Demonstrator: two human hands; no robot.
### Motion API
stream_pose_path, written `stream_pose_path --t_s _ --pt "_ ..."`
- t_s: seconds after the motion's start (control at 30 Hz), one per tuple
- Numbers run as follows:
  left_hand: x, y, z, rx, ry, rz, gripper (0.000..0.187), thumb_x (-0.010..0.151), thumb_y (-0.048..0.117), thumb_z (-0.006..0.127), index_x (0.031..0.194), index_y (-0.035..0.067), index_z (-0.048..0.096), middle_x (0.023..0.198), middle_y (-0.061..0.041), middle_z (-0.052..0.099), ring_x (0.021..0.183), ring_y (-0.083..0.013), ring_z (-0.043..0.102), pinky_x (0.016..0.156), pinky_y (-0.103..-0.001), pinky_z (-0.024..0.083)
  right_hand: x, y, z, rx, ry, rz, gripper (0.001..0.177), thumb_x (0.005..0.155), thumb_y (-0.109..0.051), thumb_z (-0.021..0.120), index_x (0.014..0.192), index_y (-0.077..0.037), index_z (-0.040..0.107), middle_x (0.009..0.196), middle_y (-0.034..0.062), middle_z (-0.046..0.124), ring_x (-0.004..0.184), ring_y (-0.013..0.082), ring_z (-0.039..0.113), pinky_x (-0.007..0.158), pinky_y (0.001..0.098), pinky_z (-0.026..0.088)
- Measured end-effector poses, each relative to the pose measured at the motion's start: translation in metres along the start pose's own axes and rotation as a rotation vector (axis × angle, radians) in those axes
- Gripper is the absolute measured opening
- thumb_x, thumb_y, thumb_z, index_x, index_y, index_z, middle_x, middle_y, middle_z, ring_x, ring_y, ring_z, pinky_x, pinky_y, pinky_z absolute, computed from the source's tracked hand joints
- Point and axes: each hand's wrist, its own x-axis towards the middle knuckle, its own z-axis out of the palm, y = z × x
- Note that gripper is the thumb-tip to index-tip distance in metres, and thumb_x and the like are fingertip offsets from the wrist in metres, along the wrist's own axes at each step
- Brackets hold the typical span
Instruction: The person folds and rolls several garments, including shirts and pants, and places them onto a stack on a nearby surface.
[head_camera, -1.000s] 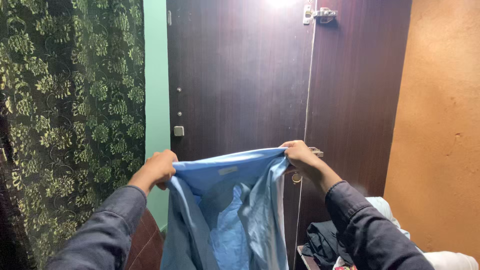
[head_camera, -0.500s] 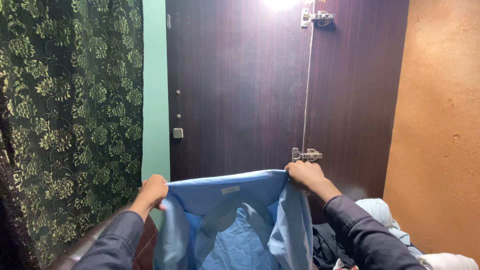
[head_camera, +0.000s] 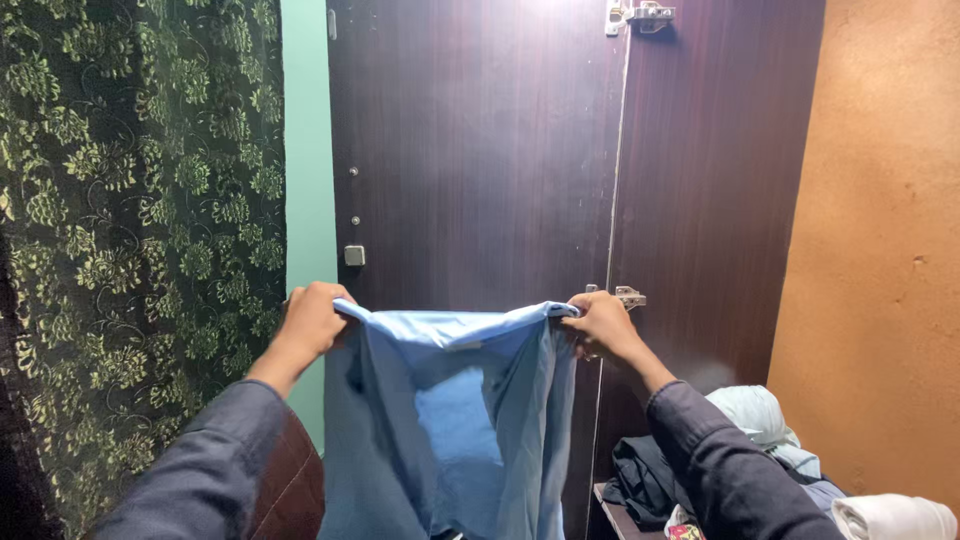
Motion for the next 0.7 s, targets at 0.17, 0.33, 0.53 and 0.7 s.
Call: stream_pose_path --t_s 0.17,0.33,0.53,0.7 --pt "0.009 -0.005 -0.035 0.143 -0.110 0.117 0.024 0.084 0.013 0.076 0.107 0.013 0.081 0.082 -0.016 0.077 0.077 -0.0224 0.073 0.076 -0.041 0.059 0.014 -0.007 -0.027 0.113 -0.173 -0.257 0.022 0.090 -0.024 0.077 0.099 -0.004 0.076 0.089 0.0084 0.070 0.073 0.0154 0.066 0.060 0.0325 0.055" --pt "0.019 -0.023 -0.055 -0.807 -0.577 -0.001 0.024 0.083 0.018 0.073 0.105 0.010 0.074 0.095 -0.002 0.079 0.088 -0.0147 0.073 0.084 -0.036 0.059 -0.019 -0.007 -0.024 1.263 -0.459 0.066 0.017 0.089 -0.017 0.069 0.101 -0.005 0.074 0.092 0.0096 0.071 0.075 0.0160 0.068 0.070 0.0296 0.057" --pt "0.060 -0.024 0.021 -0.419 -0.194 -0.083 0.017 0.082 0.016 0.075 0.097 0.010 0.079 0.097 -0.009 0.078 0.092 -0.0226 0.070 0.084 -0.037 0.054 0.011 -0.031 0.015 0.664 -0.224 0.375 0.013 0.087 -0.017 0.068 0.095 -0.009 0.075 0.079 0.0052 0.069 0.062 0.0153 0.059 0.055 0.0307 0.049" --pt "0.095 0.001 0.117 -0.158 0.446 0.044 0.021 0.073 0.018 0.078 0.083 0.003 0.068 0.084 -0.022 0.070 0.092 -0.0412 0.063 0.078 -0.051 0.052 0.059 -0.053 0.067 0.326 0.130 0.186 0.017 0.085 -0.014 0.076 0.092 0.000 0.071 0.075 0.0082 0.069 0.067 0.0157 0.068 0.052 0.0300 0.053"
